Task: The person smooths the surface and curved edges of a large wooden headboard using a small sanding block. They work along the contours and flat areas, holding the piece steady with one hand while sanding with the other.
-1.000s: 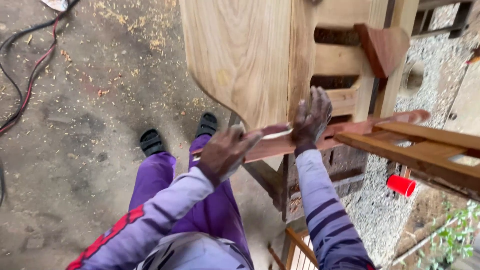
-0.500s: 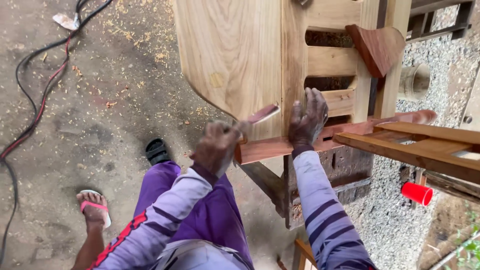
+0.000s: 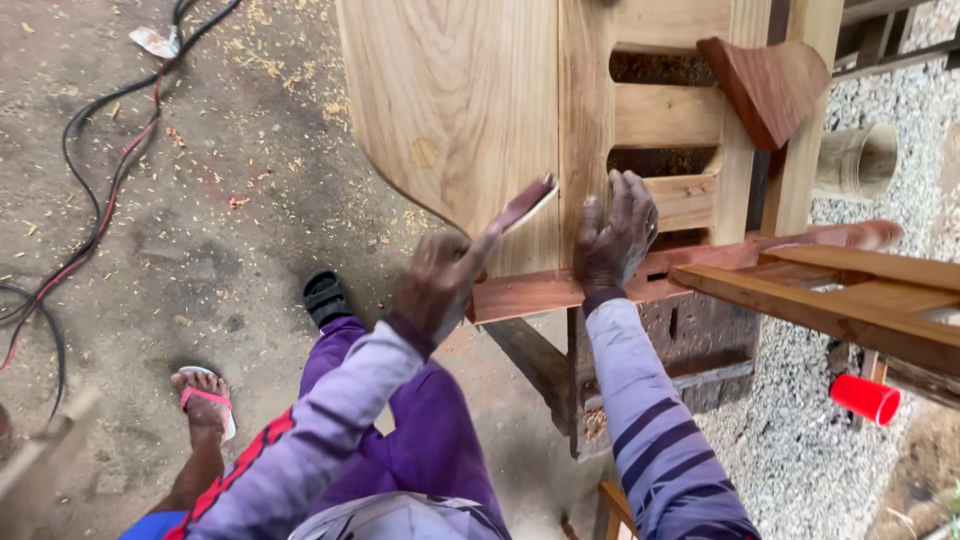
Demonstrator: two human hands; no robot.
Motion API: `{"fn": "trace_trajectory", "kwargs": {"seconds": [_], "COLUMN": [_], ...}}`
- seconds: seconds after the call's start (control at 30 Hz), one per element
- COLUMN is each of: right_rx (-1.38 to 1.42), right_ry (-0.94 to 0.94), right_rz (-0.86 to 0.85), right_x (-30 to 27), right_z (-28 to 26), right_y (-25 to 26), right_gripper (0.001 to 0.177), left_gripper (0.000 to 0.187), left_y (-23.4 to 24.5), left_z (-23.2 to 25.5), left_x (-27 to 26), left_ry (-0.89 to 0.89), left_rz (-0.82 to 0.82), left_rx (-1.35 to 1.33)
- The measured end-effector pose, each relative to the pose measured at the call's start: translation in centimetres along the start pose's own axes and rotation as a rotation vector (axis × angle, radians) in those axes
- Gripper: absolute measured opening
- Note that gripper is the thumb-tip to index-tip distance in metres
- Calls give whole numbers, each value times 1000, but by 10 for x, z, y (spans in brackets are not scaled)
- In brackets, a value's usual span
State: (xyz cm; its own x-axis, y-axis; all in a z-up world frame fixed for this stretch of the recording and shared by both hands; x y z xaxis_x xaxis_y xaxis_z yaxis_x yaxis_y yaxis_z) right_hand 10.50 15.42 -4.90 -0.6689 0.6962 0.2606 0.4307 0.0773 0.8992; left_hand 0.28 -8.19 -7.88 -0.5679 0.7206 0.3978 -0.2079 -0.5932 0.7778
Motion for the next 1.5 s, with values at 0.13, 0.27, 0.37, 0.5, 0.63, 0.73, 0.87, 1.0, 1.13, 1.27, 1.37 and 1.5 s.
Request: {"fn": "trace_trajectory", "kwargs": {"seconds": [0.13, 0.27, 0.37, 0.5, 0.63, 0.73, 0.87, 1.0, 1.13, 1.27, 1.37, 1.5], "right_rx": [6, 2, 17, 6, 39, 14, 3, 1, -8, 12, 12, 54], "right_ry": [7, 1, 21, 9, 7, 52, 20, 18, 12, 41, 38, 44], "right_rz": [-3, -5, 10, 18, 12, 40, 21, 25, 23, 22, 33, 51], "right_x": [2, -9, -3, -5, -8, 1, -11, -4, -5, -7, -1, -7], "right_z": [7, 10, 9, 11, 6, 7, 13, 7, 13, 6, 6, 8], "right_y": [-5, -3, -3, -2, 2, 0, -1, 1, -1, 2, 3, 1], "right_gripper": [50, 50, 50, 46, 46, 48, 46, 47, 46, 46, 45, 45], "left_gripper": [47, 46, 43, 37, 39, 39, 24, 21, 24, 20, 23, 22], "left_y": [5, -9, -5, 2, 21, 19, -11, 19, 20, 25, 11, 48], "left_z": [5, 13, 21, -5, 9, 19, -19, 14, -11, 0, -15, -59], "left_x": [13, 30, 13, 15, 22, 19, 10, 12, 23, 24, 13, 54], "left_ry": [-23, 12, -8, -87, 18, -8, 79, 58, -52, 104, 28, 391], "left_rz": [60, -10, 12, 44, 57, 2, -73, -89, 26, 82, 100, 143], "left_rx": [-61, 92, 171, 176, 207, 166, 242, 241, 172, 211, 229, 200]}}
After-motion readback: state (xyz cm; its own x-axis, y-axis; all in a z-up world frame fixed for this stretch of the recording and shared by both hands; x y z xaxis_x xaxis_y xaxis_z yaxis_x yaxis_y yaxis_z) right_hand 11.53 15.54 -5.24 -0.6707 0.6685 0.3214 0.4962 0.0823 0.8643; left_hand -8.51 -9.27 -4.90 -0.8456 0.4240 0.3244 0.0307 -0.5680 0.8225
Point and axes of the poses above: each hand's wrist, its own x-axis towards the middle knuckle, its own y-axis out of the back of the hand, z = x × y, the point moved 3 cm from there along x, towards the middle knuckle, and after that the axes turned 8 degrees about x, right-handed, at the moved point
